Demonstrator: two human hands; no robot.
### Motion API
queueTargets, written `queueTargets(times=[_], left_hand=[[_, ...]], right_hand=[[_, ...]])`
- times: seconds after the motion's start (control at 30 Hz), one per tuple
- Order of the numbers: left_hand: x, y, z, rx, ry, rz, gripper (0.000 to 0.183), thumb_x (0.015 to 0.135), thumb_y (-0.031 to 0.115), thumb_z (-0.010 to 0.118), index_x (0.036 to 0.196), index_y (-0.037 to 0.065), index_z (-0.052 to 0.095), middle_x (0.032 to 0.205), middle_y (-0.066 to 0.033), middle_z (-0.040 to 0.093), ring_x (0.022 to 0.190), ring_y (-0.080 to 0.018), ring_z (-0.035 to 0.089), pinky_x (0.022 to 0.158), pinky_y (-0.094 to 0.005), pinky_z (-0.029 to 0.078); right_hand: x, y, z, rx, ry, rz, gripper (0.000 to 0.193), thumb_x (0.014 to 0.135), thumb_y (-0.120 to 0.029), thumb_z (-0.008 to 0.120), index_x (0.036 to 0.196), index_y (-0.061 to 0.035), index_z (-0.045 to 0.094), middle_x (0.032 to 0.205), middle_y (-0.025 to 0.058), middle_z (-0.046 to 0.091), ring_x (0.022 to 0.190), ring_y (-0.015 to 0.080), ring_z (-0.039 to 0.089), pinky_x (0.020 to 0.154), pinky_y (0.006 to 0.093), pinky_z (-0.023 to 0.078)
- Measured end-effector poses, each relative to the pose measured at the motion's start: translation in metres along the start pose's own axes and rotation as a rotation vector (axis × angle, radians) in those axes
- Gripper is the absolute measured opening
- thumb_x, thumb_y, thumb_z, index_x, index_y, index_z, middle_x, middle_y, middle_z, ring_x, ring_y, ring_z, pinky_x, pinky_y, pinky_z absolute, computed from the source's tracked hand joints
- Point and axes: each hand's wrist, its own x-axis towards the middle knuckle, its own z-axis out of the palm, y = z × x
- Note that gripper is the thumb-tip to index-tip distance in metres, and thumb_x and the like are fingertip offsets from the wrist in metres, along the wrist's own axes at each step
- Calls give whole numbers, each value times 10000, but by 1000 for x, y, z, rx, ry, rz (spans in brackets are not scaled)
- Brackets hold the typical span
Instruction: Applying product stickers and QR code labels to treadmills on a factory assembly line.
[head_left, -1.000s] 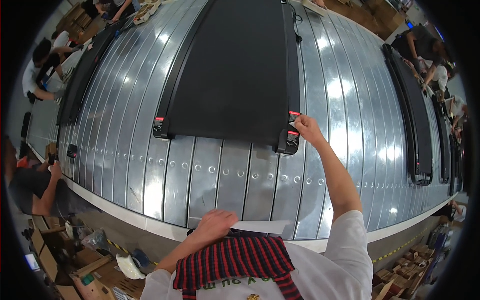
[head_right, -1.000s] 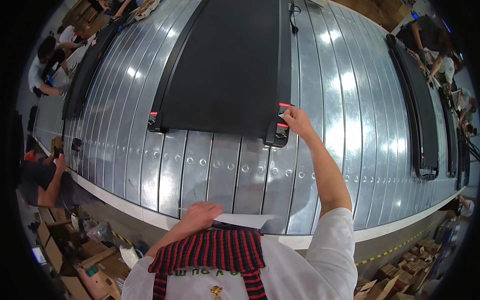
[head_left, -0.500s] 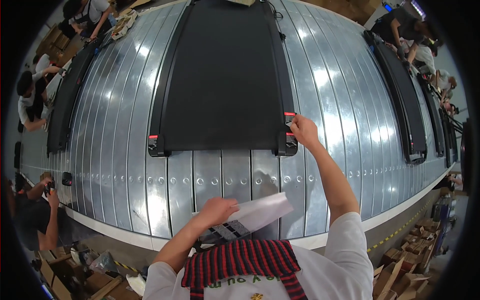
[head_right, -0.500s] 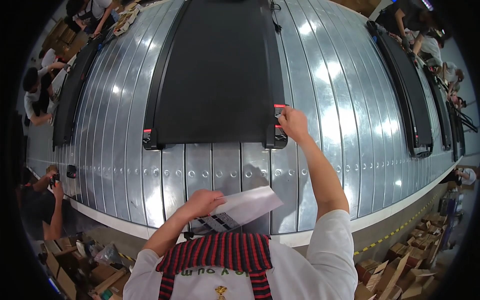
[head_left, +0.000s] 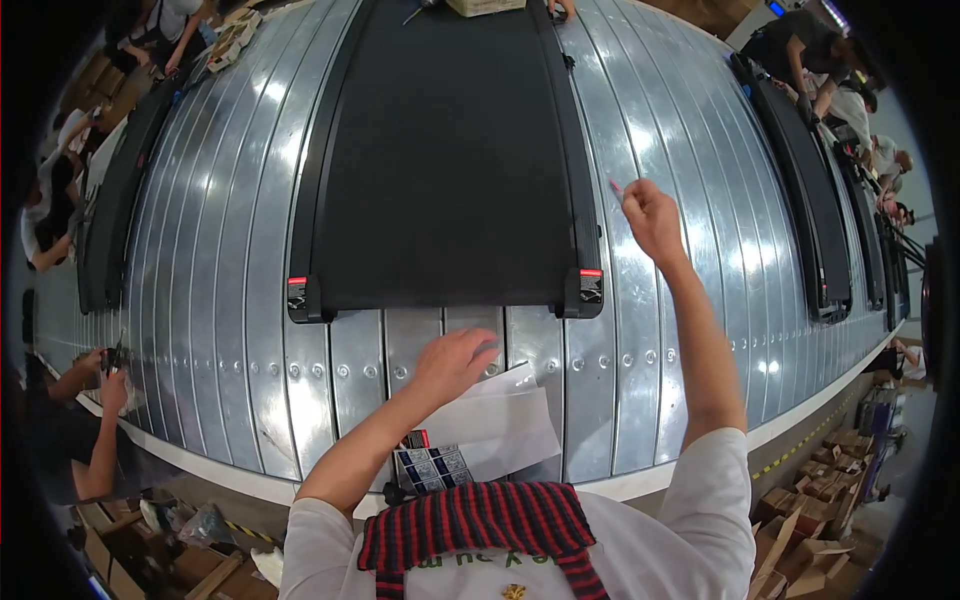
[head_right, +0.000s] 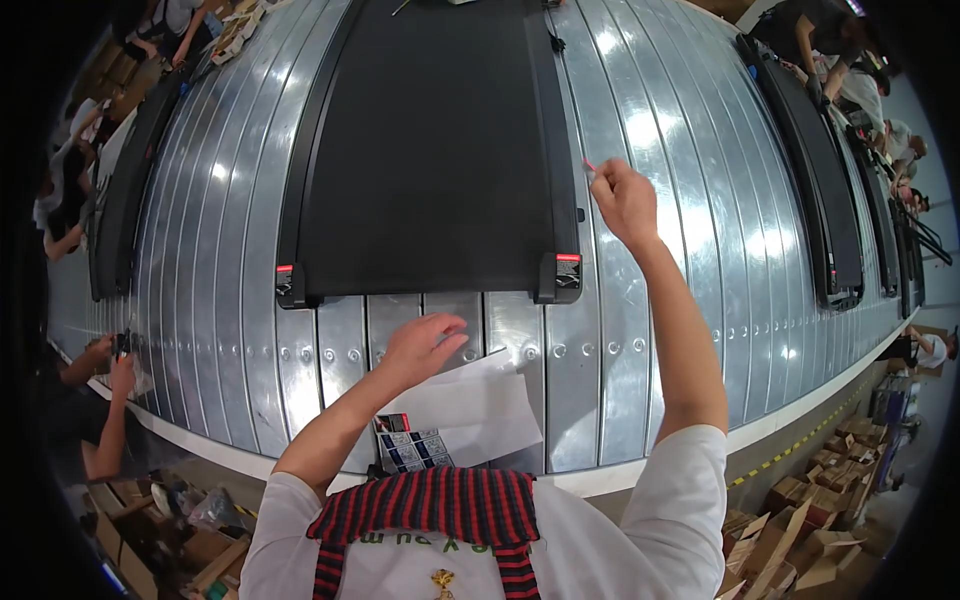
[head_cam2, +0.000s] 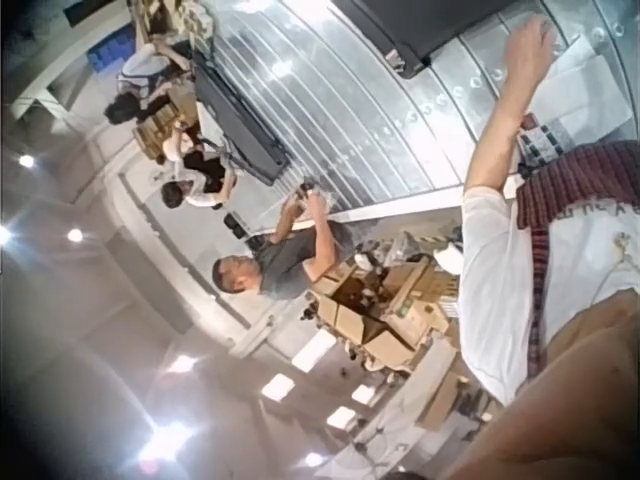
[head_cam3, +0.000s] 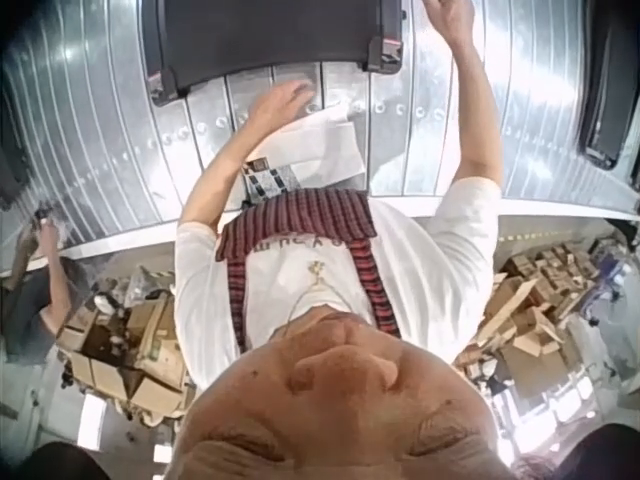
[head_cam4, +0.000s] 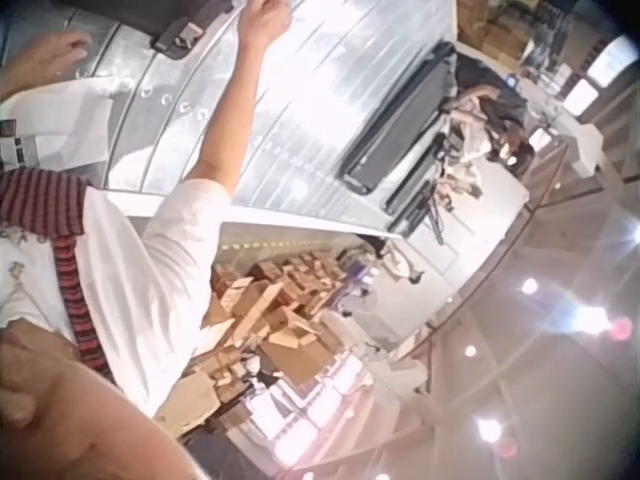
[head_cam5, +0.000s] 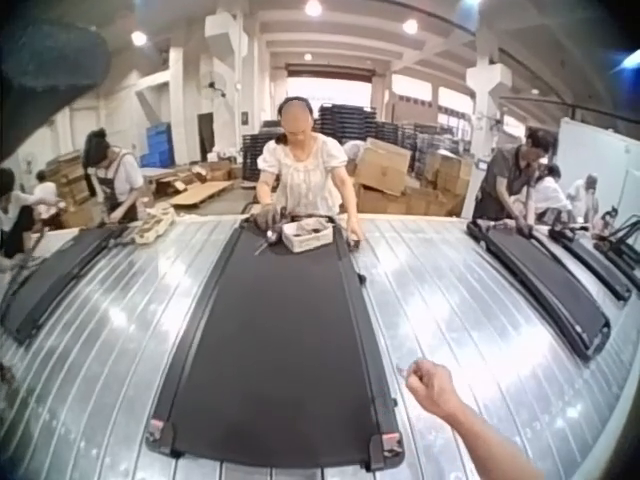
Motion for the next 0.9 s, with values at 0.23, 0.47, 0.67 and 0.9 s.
queueTargets(times=[0.23,0.47,0.67,0.9], left_hand=[[23,51,-11,-1205,30,-274,310,846,280,471,975,3,520,874,-69,580,764,-144,569,681,-248,463],[-10,70,-23,-1277,151,-349,226,822,251,520,879,34,545,794,-48,585,703,-109,561,638,-232,461],[-54,57,-46,-1216,231,-212,162,815,201,529,829,40,540,772,-34,580,662,-101,567,585,-221,459],[-90,69,-67,-1077,36,-78,119,783,115,555,844,16,527,746,-54,587,647,-96,568,586,-209,454]], right_hand=[[-83,-92,3,-341,145,-798,199,599,-88,588,787,-83,526,581,22,427,508,172,478,446,283,389],[-143,-127,23,-304,42,-881,227,605,-91,560,825,-55,518,619,17,442,544,157,476,471,271,374],[-182,-176,11,-29,-57,-736,164,663,-61,583,825,-65,557,663,50,512,577,200,526,512,287,418],[-201,-189,-6,508,-148,87,138,789,-121,554,823,12,568,629,-6,519,560,42,445,496,187,364]])
